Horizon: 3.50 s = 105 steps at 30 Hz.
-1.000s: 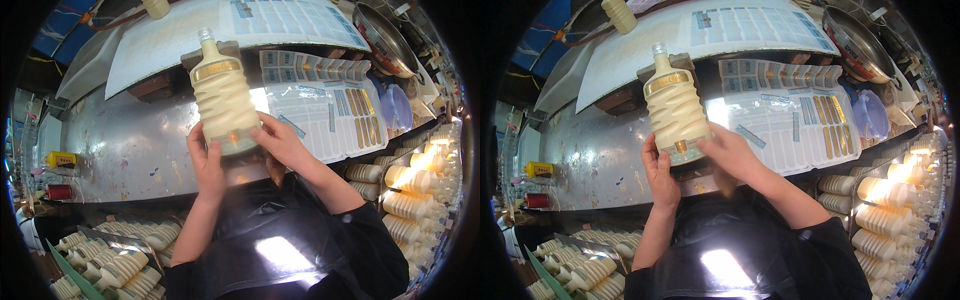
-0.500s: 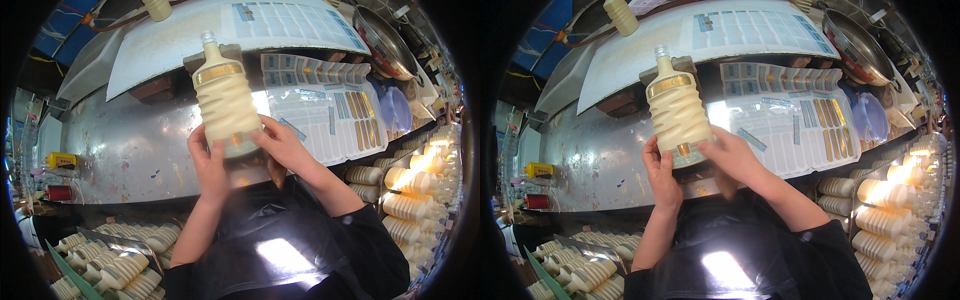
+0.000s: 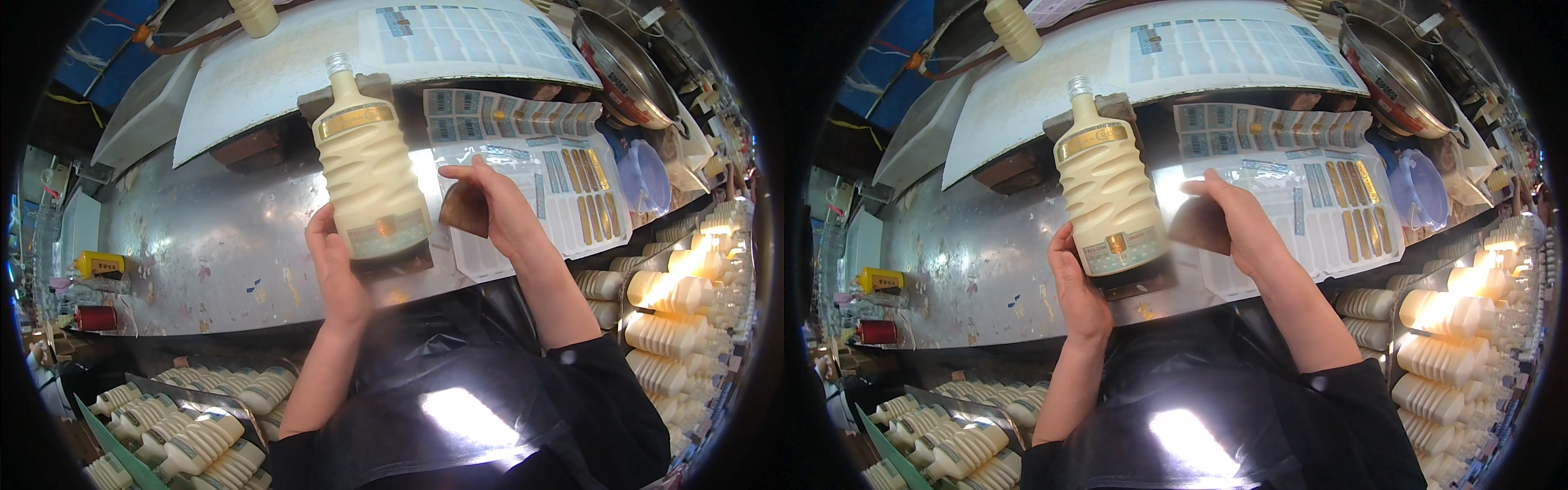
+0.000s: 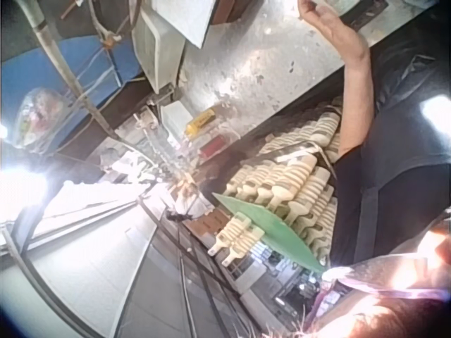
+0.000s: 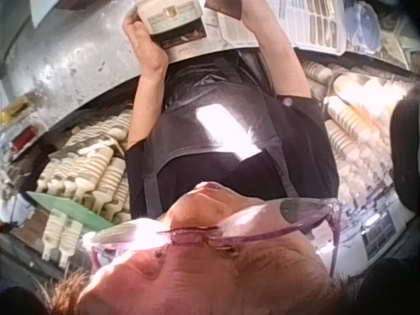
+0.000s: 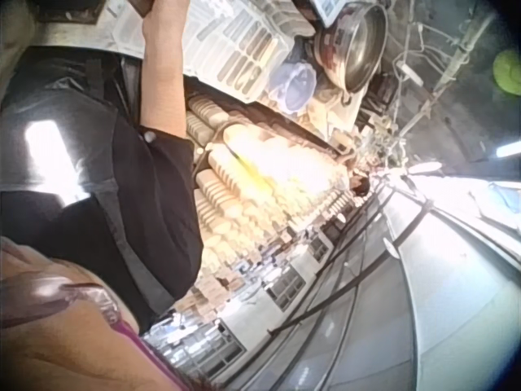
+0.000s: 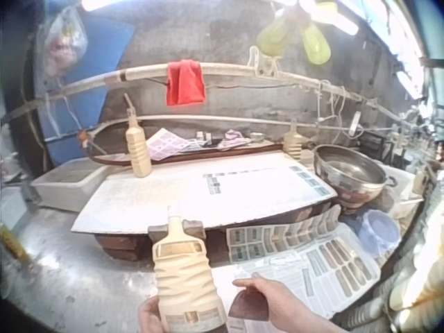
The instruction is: The person applies adhesive labels to the neck and body of a white plastic bottle, smoothing each label with a small tool. The person then places the labeled bottle aside and picks up another bottle to repeat the process.
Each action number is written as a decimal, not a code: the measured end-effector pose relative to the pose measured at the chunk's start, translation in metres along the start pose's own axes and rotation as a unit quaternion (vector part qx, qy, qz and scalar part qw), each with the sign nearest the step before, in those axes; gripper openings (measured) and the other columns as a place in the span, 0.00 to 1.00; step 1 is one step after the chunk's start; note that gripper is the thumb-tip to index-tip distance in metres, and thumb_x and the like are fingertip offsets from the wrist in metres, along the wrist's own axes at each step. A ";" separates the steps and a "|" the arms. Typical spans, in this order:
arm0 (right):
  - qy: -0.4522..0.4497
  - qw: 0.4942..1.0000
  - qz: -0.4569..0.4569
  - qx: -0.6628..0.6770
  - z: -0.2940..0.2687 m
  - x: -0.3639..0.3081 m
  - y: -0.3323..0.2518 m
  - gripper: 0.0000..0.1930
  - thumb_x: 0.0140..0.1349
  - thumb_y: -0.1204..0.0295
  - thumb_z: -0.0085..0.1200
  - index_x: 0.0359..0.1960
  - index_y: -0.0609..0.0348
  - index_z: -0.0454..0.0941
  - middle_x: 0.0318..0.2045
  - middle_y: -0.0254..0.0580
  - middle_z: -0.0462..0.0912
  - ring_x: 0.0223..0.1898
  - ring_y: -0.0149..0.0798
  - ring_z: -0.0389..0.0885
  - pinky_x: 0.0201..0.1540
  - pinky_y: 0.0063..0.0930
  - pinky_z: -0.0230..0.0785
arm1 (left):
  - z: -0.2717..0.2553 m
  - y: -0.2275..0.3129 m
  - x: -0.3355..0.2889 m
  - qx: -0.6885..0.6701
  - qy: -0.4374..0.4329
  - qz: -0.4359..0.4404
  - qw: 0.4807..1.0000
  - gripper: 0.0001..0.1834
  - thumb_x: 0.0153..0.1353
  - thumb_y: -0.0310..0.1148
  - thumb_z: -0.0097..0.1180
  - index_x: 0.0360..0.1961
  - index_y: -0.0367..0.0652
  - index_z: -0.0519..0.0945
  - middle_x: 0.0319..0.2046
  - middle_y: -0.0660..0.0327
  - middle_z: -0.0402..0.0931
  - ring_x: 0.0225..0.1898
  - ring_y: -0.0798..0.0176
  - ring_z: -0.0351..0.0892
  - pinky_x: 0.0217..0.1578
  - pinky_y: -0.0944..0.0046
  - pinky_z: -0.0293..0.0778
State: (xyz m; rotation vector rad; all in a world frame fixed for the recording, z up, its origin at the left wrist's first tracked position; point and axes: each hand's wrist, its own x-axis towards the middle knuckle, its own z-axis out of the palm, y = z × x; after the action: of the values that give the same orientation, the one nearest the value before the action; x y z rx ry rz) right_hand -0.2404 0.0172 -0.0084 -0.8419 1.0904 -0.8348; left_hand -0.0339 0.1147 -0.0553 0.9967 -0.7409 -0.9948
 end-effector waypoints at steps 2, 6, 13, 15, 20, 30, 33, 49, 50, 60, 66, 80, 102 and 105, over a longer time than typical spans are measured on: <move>-0.019 0.999 -0.026 0.001 0.004 -0.004 -0.006 0.16 0.75 0.65 0.47 0.49 0.55 0.88 0.34 0.26 0.74 0.39 0.24 0.69 0.46 0.20 0.62 | -0.001 0.000 0.000 0.023 -0.002 0.001 1.000 0.27 0.77 0.44 0.42 0.68 0.37 0.60 0.65 0.53 0.62 0.66 0.59 0.62 0.69 0.57 0.57; -0.038 0.995 -0.020 -0.087 0.006 -0.009 0.002 0.17 0.74 0.62 0.50 0.56 0.58 0.82 0.35 0.28 0.76 0.41 0.22 0.71 0.45 0.20 0.65 | -0.002 0.001 0.001 0.055 -0.011 0.006 0.998 0.27 0.76 0.42 0.45 0.68 0.36 0.59 0.65 0.51 0.61 0.67 0.58 0.61 0.69 0.56 0.56; -0.040 0.953 -0.078 -0.291 0.035 -0.014 0.021 0.31 0.64 0.53 0.63 0.62 0.63 0.76 0.30 0.45 0.85 0.34 0.37 0.84 0.41 0.31 0.75 | 0.007 0.001 0.002 0.081 0.030 -0.009 0.996 0.28 0.74 0.38 0.53 0.67 0.37 0.60 0.63 0.52 0.64 0.65 0.58 0.63 0.68 0.57 0.59; -0.047 0.951 -0.077 -0.296 0.038 -0.014 0.019 0.30 0.63 0.53 0.63 0.61 0.62 0.77 0.31 0.46 0.85 0.34 0.38 0.84 0.42 0.31 0.76 | 0.009 0.003 0.002 0.099 0.041 -0.011 0.994 0.28 0.73 0.37 0.54 0.67 0.38 0.60 0.62 0.52 0.65 0.65 0.59 0.64 0.67 0.57 0.60; -0.047 0.958 -0.083 -0.272 0.036 -0.011 0.024 0.30 0.63 0.54 0.63 0.60 0.62 0.78 0.33 0.47 0.86 0.35 0.37 0.84 0.42 0.32 0.76 | 0.010 0.002 0.001 0.089 0.040 -0.003 0.995 0.29 0.72 0.36 0.56 0.67 0.38 0.59 0.61 0.51 0.65 0.64 0.58 0.65 0.66 0.56 0.61; -0.044 0.956 -0.072 -0.279 0.035 -0.011 0.023 0.31 0.63 0.54 0.63 0.62 0.62 0.77 0.31 0.45 0.85 0.33 0.35 0.83 0.41 0.31 0.75 | 0.009 0.001 0.002 0.093 0.040 -0.004 0.995 0.30 0.70 0.35 0.58 0.67 0.38 0.59 0.62 0.50 0.64 0.65 0.57 0.64 0.67 0.55 0.61; -0.043 0.956 -0.079 -0.279 0.034 -0.010 0.025 0.31 0.63 0.54 0.62 0.62 0.61 0.77 0.30 0.43 0.84 0.32 0.34 0.83 0.40 0.31 0.75 | 0.010 0.001 0.002 0.090 0.041 -0.007 0.995 0.29 0.71 0.35 0.57 0.67 0.39 0.60 0.62 0.52 0.64 0.64 0.58 0.64 0.67 0.56 0.60; -0.054 0.992 0.001 -0.114 0.000 0.003 0.030 0.22 0.74 0.60 0.49 0.60 0.62 0.80 0.33 0.31 0.81 0.30 0.23 0.77 0.33 0.19 0.71 | 0.003 0.003 -0.002 0.005 0.031 -0.020 0.999 0.25 0.80 0.42 0.41 0.69 0.38 0.63 0.63 0.55 0.68 0.65 0.61 0.67 0.68 0.57 0.62; -0.046 0.991 -0.013 -0.121 0.003 0.001 0.025 0.23 0.75 0.59 0.48 0.61 0.63 0.80 0.29 0.28 0.77 0.28 0.22 0.74 0.32 0.17 0.69 | 0.004 0.004 -0.002 -0.019 0.036 -0.022 0.999 0.24 0.79 0.41 0.42 0.69 0.38 0.63 0.62 0.55 0.68 0.65 0.61 0.67 0.68 0.57 0.62; -0.077 0.982 -0.095 -0.145 0.023 -0.004 0.046 0.23 0.68 0.63 0.59 0.62 0.60 0.78 0.34 0.38 0.87 0.36 0.27 0.82 0.43 0.26 0.75 | 0.002 -0.009 0.000 0.108 0.013 0.027 0.994 0.27 0.77 0.41 0.47 0.70 0.39 0.59 0.65 0.54 0.63 0.67 0.59 0.62 0.70 0.57 0.56; -0.074 0.983 -0.095 -0.135 0.026 -0.006 0.043 0.24 0.69 0.64 0.59 0.63 0.62 0.78 0.39 0.40 0.88 0.41 0.27 0.82 0.48 0.25 0.74 | 0.003 -0.009 -0.001 0.103 0.011 0.037 0.994 0.27 0.77 0.38 0.46 0.70 0.39 0.58 0.66 0.53 0.62 0.68 0.59 0.61 0.71 0.57 0.55; -0.081 0.978 -0.082 -0.173 0.024 -0.008 0.041 0.23 0.72 0.60 0.54 0.62 0.62 0.78 0.41 0.40 0.87 0.42 0.27 0.82 0.48 0.25 0.75 | 0.006 -0.006 0.000 0.099 0.014 0.026 0.995 0.28 0.76 0.38 0.48 0.69 0.36 0.57 0.65 0.51 0.62 0.67 0.57 0.61 0.69 0.56 0.56; 0.101 0.887 -0.339 -0.295 0.025 0.003 0.054 0.21 0.69 0.73 0.53 0.61 0.62 0.65 0.51 0.47 0.75 0.49 0.38 0.76 0.55 0.33 0.70 | -0.004 -0.006 0.001 0.144 -0.017 0.023 0.989 0.30 0.76 0.40 0.46 0.71 0.35 0.56 0.67 0.50 0.60 0.69 0.57 0.59 0.71 0.57 0.53; 0.093 0.901 -0.345 -0.246 0.017 0.012 0.066 0.21 0.70 0.72 0.53 0.62 0.62 0.65 0.51 0.42 0.74 0.50 0.34 0.74 0.57 0.31 0.69 | -0.007 -0.008 0.001 0.132 -0.026 0.014 0.991 0.32 0.76 0.43 0.46 0.72 0.35 0.55 0.67 0.51 0.60 0.69 0.58 0.59 0.71 0.57 0.53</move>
State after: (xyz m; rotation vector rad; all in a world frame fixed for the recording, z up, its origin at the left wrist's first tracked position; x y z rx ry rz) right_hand -0.2110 0.0378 -0.0680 -1.6628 1.2024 -1.2668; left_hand -0.0298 0.1149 -0.0652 1.1894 -0.9444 -0.9169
